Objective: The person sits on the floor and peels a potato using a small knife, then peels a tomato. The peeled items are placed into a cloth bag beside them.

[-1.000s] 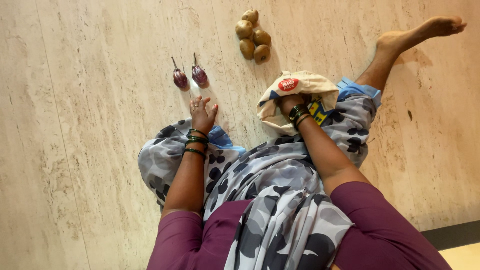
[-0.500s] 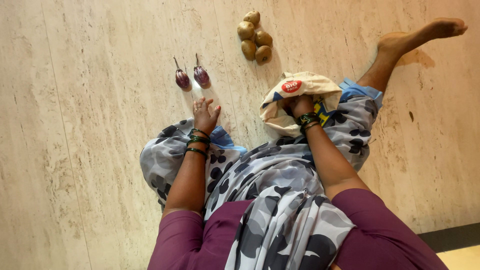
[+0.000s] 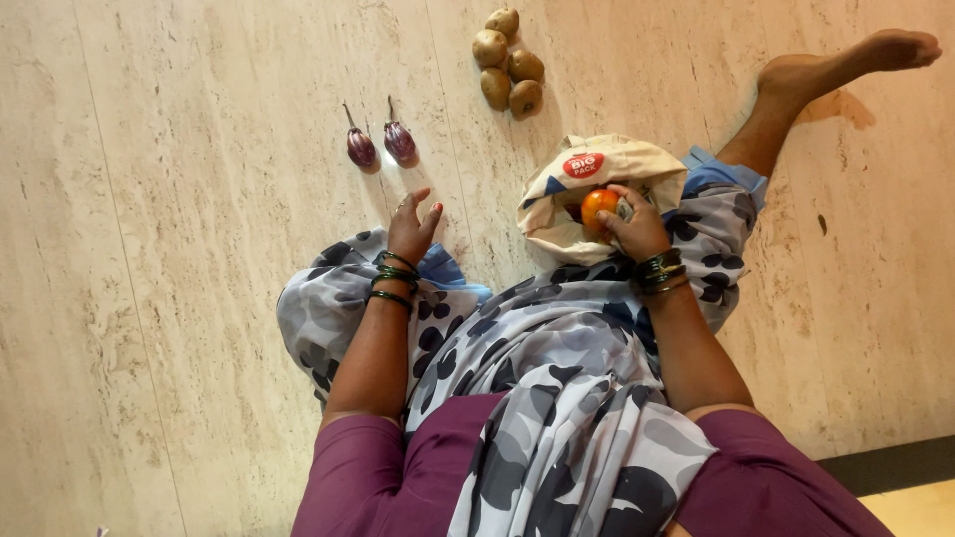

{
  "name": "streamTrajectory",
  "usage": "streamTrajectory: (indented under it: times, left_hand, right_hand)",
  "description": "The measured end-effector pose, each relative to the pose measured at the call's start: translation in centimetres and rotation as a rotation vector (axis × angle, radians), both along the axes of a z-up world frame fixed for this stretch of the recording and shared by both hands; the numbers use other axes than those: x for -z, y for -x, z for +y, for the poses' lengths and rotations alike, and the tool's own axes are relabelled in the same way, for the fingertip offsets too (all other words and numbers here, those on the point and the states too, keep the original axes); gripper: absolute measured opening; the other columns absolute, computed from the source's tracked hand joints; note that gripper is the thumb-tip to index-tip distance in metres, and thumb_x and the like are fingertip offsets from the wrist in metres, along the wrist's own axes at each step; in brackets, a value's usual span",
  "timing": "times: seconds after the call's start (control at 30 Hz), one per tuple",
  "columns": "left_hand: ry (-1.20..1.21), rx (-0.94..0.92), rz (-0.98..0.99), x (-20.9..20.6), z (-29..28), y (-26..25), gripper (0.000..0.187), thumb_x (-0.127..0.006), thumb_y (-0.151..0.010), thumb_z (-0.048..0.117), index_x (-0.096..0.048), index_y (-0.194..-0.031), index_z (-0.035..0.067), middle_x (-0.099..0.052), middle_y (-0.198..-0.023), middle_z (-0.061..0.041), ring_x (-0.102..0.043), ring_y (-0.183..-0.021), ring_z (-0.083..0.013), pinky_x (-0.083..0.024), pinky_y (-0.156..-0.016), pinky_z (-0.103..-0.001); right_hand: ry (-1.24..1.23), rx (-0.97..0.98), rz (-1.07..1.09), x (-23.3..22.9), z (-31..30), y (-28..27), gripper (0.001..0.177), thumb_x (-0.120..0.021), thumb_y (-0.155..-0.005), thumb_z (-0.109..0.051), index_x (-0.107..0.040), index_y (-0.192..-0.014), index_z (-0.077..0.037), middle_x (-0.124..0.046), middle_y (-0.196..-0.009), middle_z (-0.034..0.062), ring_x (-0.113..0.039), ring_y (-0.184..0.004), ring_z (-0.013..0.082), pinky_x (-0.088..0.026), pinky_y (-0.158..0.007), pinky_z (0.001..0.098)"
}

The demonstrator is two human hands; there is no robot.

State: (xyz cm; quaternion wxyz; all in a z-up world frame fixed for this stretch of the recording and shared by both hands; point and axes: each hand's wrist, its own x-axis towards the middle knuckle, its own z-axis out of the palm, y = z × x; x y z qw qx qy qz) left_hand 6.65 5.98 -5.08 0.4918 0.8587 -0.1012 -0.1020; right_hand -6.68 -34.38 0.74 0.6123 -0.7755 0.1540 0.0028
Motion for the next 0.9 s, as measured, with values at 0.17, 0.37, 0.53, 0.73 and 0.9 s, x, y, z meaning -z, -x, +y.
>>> streamTrajectory:
  times: [0.17,0.37,0.53,0.73,0.9]
  left_hand:
    - [0.623,0.192,0.231,-3.3,-2.2,2.0,0.047,-0.058,-0.106,0.028,-0.05,-0.145,0.003,-0.065,-0.135,-0.017,-0.066,-0.119,-0.0238,-0.055,-0.098,-0.034]
    - [0.996,0.337,0.835,-7.0,-5.9,8.3,0.068,-0.051,-0.099,0.054,-0.042,-0.151,0.012,-0.06,-0.138,-0.015,-0.067,-0.118,-0.0239,-0.061,-0.093,-0.037]
    - [1.056,0.3,0.783,-8.9,-4.4,10.8,0.068,-0.061,-0.103,0.048,-0.044,-0.153,0.005,-0.063,-0.124,-0.017,-0.067,-0.106,-0.0267,-0.062,-0.084,-0.038]
    - [1.164,0.103,0.6,-10.1,2.1,11.3,0.056,-0.059,-0.106,0.046,-0.057,-0.135,-0.002,-0.07,-0.112,-0.021,-0.071,-0.107,-0.0321,-0.062,-0.088,-0.04]
    - [1.054,0.089,0.552,-7.1,2.8,10.7,0.044,-0.06,-0.102,0.042,-0.064,-0.12,0.002,-0.056,-0.141,-0.02,-0.068,-0.114,-0.0349,-0.057,-0.092,-0.043]
  right_hand:
    - [-0.159,-0.208,0.034,-5.6,4.1,1.1,0.057,-0.077,-0.088,-0.018,-0.057,-0.141,-0.006,-0.068,-0.121,0.0048,-0.064,-0.106,0.0115,-0.055,-0.092,0.0278]
    - [0.162,-0.545,-0.168,-9.0,12.5,1.0,0.06,-0.081,-0.087,-0.021,-0.06,-0.142,-0.008,-0.069,-0.12,0.0102,-0.066,-0.108,0.0145,-0.053,-0.096,0.0321]
    - [0.225,-0.488,-0.128,-9.0,13.1,2.3,0.055,-0.073,-0.093,-0.018,-0.058,-0.146,-0.011,-0.072,-0.115,0.0098,-0.064,-0.09,0.0183,-0.055,-0.082,0.0337]
    - [0.96,-0.038,-0.207,-8.1,-0.7,2.6,0.067,-0.075,-0.089,-0.006,-0.053,-0.152,-0.011,-0.045,-0.155,0.0292,-0.064,-0.122,0.0426,-0.054,-0.1,0.0451]
    - [0.737,-0.015,-0.058,-3.7,-8.9,3.9,0.042,-0.073,-0.085,-0.007,-0.074,-0.126,-0.013,-0.037,-0.154,0.0305,-0.057,-0.132,0.0405,-0.05,-0.105,0.0429]
